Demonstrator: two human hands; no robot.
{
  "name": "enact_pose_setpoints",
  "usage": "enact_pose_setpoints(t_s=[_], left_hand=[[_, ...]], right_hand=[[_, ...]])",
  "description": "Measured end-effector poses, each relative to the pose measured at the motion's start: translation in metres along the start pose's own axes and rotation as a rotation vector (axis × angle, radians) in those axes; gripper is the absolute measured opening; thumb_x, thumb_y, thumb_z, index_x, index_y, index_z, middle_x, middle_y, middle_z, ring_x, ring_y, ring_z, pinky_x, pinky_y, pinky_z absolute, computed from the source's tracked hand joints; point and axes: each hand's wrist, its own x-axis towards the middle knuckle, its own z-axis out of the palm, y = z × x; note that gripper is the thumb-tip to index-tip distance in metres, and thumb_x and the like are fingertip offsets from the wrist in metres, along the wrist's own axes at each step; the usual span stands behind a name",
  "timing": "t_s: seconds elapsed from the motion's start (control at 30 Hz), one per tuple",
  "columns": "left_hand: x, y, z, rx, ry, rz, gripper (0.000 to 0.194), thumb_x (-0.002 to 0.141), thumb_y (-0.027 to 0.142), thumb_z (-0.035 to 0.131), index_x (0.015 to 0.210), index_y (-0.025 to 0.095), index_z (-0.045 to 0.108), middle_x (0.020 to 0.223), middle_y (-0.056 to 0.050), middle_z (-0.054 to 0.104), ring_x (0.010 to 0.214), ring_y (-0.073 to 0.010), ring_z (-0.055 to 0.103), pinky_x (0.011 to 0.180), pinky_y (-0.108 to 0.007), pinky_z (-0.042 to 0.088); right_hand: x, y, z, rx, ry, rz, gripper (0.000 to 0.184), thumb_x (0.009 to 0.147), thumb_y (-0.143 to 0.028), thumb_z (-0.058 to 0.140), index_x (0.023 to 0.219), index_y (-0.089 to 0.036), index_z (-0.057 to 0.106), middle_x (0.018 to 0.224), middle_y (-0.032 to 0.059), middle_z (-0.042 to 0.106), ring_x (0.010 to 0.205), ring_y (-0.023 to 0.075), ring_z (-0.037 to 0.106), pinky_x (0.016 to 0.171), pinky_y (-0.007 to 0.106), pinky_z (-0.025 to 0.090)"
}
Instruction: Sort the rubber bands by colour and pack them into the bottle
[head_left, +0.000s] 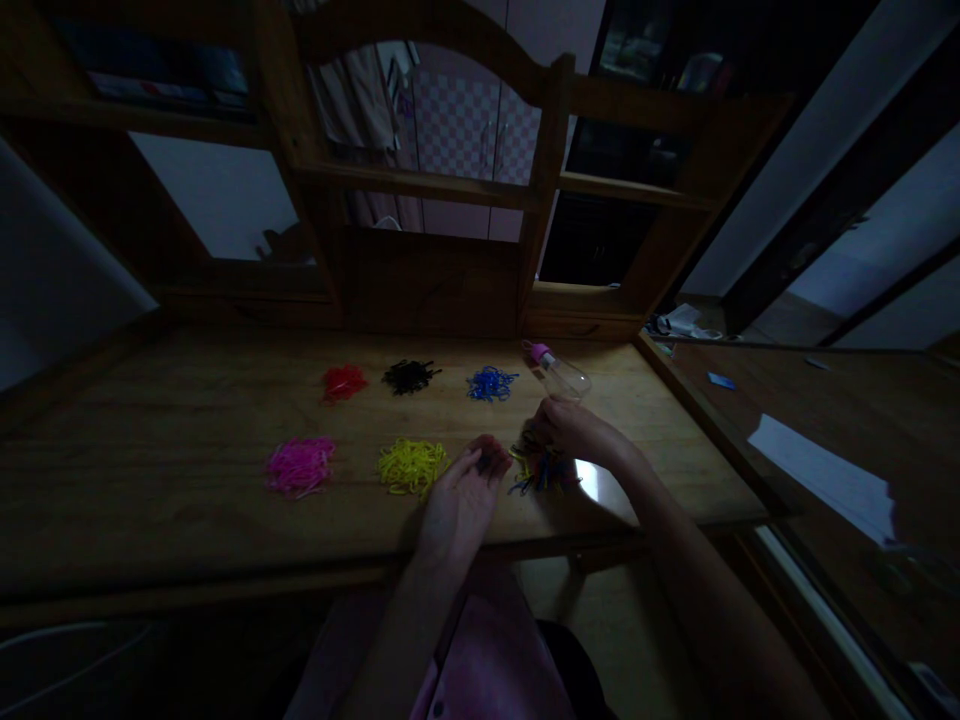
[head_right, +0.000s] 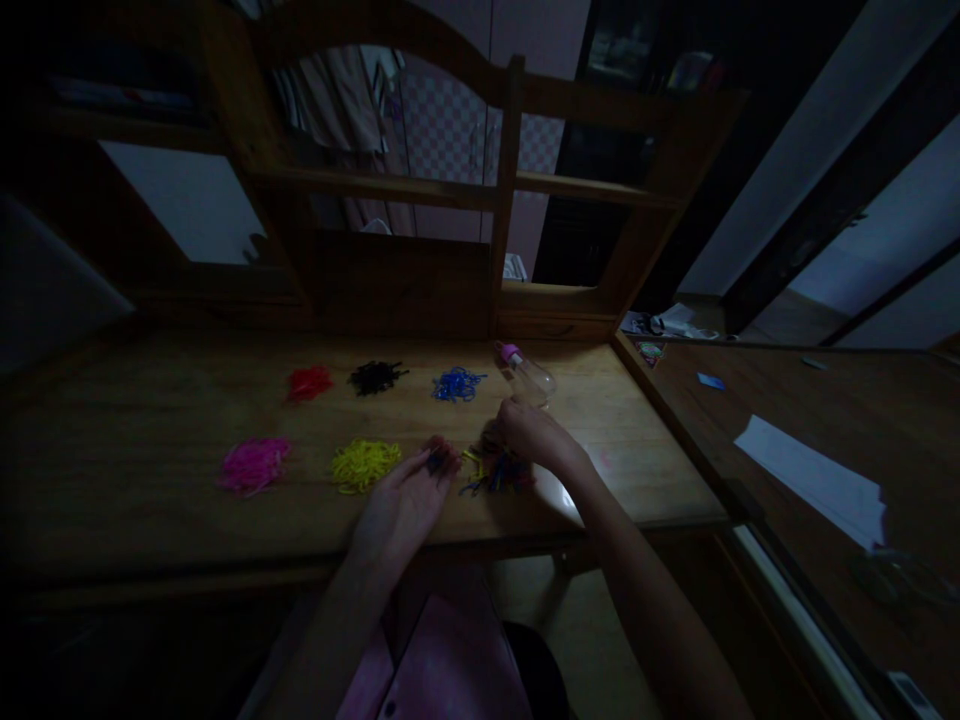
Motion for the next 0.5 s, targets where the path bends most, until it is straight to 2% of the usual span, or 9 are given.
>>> enact_pose_setpoints(t_s=[0.07, 0.17, 0.23, 0.3, 0.4, 0.5], left_hand=[[0.000, 0.001, 0.001, -0.008, -0.001, -0.006, 0.024, 0.089, 0.009, 0.044, 0.092, 0.008, 0.067, 0.090, -0.010, 0.069, 0.088, -0.0160, 0.068, 0.090, -0.031, 0.055], [-0.003, 0.003, 0.003, 0.019, -0.009, 0.026, 0.036, 0.092, 0.009, 0.032, 0.097, 0.014, 0.068, 0.098, -0.011, 0.070, 0.103, -0.0180, 0.066, 0.094, -0.034, 0.053], [-0.005, 0.005, 0.005, 0.028, 0.004, 0.060, 0.047, 0.092, 0.006, 0.022, 0.100, 0.017, 0.067, 0.099, -0.010, 0.071, 0.112, -0.0169, 0.063, 0.094, -0.032, 0.052], [-0.006, 0.006, 0.007, 0.014, 0.023, 0.076, 0.050, 0.091, 0.005, 0.019, 0.101, 0.017, 0.067, 0.098, -0.010, 0.071, 0.113, -0.0164, 0.062, 0.092, -0.030, 0.053], [-0.006, 0.008, 0.013, 0.022, 0.063, 0.057, 0.039, 0.092, 0.008, 0.027, 0.097, 0.014, 0.065, 0.094, -0.011, 0.071, 0.105, -0.0180, 0.066, 0.089, -0.029, 0.054], [-0.007, 0.011, 0.024, 0.219, 0.196, 0.030, 0.034, 0.092, 0.010, 0.032, 0.090, 0.014, 0.066, 0.089, -0.012, 0.072, 0.099, -0.0175, 0.068, 0.084, -0.027, 0.056]], right_hand=[[-0.003, -0.015, -0.004, -0.004, -0.046, -0.042, 0.011, 0.075, -0.006, 0.060, 0.076, -0.017, 0.063, 0.080, 0.0067, 0.067, 0.069, 0.0167, 0.058, 0.062, 0.025, 0.041], [-0.016, -0.051, -0.007, 0.078, -0.141, -0.151, 0.013, 0.088, -0.012, 0.048, 0.093, -0.017, 0.059, 0.091, 0.0062, 0.065, 0.082, 0.0167, 0.059, 0.070, 0.026, 0.044], [-0.027, -0.076, -0.002, 0.151, -0.198, -0.208, 0.015, 0.091, -0.011, 0.046, 0.099, -0.018, 0.056, 0.096, 0.0052, 0.064, 0.086, 0.0157, 0.060, 0.073, 0.026, 0.045], [-0.034, -0.094, 0.007, 0.115, -0.214, -0.234, 0.016, 0.089, -0.009, 0.048, 0.100, -0.018, 0.057, 0.098, 0.0053, 0.063, 0.086, 0.0155, 0.060, 0.074, 0.026, 0.045], [-0.035, -0.107, 0.019, -0.027, -0.180, -0.241, 0.018, 0.086, -0.007, 0.053, 0.098, -0.018, 0.060, 0.098, 0.0056, 0.062, 0.083, 0.0157, 0.060, 0.071, 0.026, 0.044], [-0.030, -0.106, 0.019, -0.044, -0.149, -0.260, 0.018, 0.085, -0.007, 0.057, 0.096, -0.019, 0.064, 0.095, 0.0044, 0.062, 0.080, 0.0146, 0.060, 0.068, 0.025, 0.043]])
